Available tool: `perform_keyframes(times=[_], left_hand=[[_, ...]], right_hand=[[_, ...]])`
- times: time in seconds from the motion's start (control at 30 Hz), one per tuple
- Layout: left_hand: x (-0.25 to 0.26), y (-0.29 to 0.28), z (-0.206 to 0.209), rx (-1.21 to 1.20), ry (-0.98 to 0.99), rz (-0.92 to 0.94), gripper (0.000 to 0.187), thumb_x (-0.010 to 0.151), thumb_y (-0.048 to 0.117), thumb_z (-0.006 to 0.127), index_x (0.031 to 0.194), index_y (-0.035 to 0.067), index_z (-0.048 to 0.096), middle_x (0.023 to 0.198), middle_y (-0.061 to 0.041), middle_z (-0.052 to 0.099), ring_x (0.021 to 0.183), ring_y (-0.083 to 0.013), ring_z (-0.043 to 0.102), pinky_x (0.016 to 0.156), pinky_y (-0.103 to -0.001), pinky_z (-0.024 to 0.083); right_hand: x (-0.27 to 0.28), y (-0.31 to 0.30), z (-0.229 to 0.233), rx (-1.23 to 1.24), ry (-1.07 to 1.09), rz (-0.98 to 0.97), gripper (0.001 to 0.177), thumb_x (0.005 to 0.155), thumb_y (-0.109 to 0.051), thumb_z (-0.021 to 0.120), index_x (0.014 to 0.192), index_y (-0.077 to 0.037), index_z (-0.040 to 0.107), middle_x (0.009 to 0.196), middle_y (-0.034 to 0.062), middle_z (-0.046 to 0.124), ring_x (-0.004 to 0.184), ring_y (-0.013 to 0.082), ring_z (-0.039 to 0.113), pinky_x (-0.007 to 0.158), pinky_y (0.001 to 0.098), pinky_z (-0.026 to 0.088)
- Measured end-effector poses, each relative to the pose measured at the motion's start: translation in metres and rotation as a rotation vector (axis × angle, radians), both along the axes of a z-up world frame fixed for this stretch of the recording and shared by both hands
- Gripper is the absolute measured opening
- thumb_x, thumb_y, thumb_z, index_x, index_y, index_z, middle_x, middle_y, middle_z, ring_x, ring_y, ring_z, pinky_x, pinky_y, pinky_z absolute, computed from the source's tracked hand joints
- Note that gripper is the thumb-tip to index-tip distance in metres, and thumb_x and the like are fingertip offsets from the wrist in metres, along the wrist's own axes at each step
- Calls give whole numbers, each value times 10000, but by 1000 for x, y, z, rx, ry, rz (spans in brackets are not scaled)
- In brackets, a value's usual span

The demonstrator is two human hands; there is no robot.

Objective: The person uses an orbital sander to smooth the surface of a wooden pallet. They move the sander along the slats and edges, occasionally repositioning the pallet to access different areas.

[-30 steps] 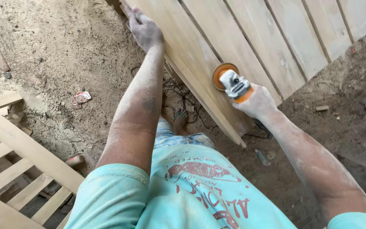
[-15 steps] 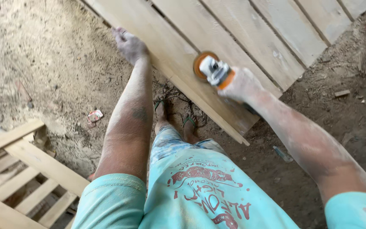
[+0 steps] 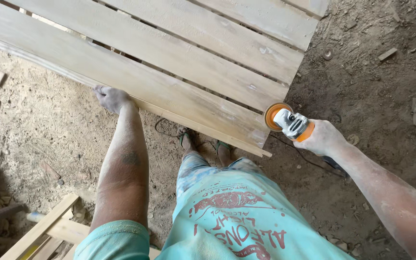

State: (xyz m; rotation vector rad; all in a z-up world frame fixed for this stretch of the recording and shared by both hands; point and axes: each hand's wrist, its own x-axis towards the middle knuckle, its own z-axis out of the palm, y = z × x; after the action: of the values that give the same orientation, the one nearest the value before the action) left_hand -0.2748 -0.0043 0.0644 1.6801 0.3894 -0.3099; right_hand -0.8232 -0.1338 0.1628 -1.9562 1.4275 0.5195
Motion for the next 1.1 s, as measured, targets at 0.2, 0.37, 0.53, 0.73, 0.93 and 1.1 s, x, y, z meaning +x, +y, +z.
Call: perform_keyframes(times=[0.2, 0.37, 0.53, 0.73, 0.93, 1.1], left_hand=[[4, 1, -10, -4, -6, -7, 595, 1071, 379, 259, 1541, 31, 369, 1244, -211, 694, 1020, -231, 748, 818, -357, 688], [3, 5, -18, -75, -46, 11, 621, 1056, 389, 259, 1575, 52, 218, 1295, -195, 619, 999, -193, 731, 767, -334, 673], [10, 5, -36, 64, 12, -3, 628, 1022, 403, 245, 1559, 82, 293, 1210, -196, 680, 825, -144, 729, 604, -280, 687], [20, 6, -50, -73, -121, 20, 630, 1045, 409, 291, 1543, 26, 349, 1159, -149, 714, 746, -124, 679, 564, -255, 617], [19, 11, -54, 48, -73, -41, 637, 1063, 424, 279, 1560, 27, 315, 1090, -147, 748, 722, -99, 675, 546, -248, 639], [25, 4, -59, -46, -102, -28, 640, 1050, 405, 272, 1578, 47, 229, 1115, -144, 736, 700, -87, 700, 540, -232, 661]], right_hand=[[12, 12, -4, -3, -71, 156, 466, 709, -377, 852, 1086, -138, 716, 992, 113, 771, 934, 317, 747, 868, 420, 602], [54, 7, -7, -97, -114, 369, 434, 717, -375, 847, 1042, -122, 711, 939, 112, 741, 893, 316, 730, 828, 428, 601], [126, -4, -16, -12, 5, 532, 334, 884, -331, 722, 1125, -108, 662, 906, 83, 717, 796, 242, 751, 754, 377, 649], [129, -3, -19, 8, -77, 400, 366, 809, -325, 777, 1064, -89, 662, 886, 102, 725, 813, 254, 744, 788, 392, 626], [25, 14, -6, 58, 114, 256, 373, 774, -384, 801, 1033, -130, 712, 896, 112, 759, 847, 273, 760, 836, 392, 623], [-13, 36, -5, -4, 51, 184, 449, 702, -378, 851, 1037, -108, 723, 950, 128, 773, 906, 307, 755, 848, 413, 611]])
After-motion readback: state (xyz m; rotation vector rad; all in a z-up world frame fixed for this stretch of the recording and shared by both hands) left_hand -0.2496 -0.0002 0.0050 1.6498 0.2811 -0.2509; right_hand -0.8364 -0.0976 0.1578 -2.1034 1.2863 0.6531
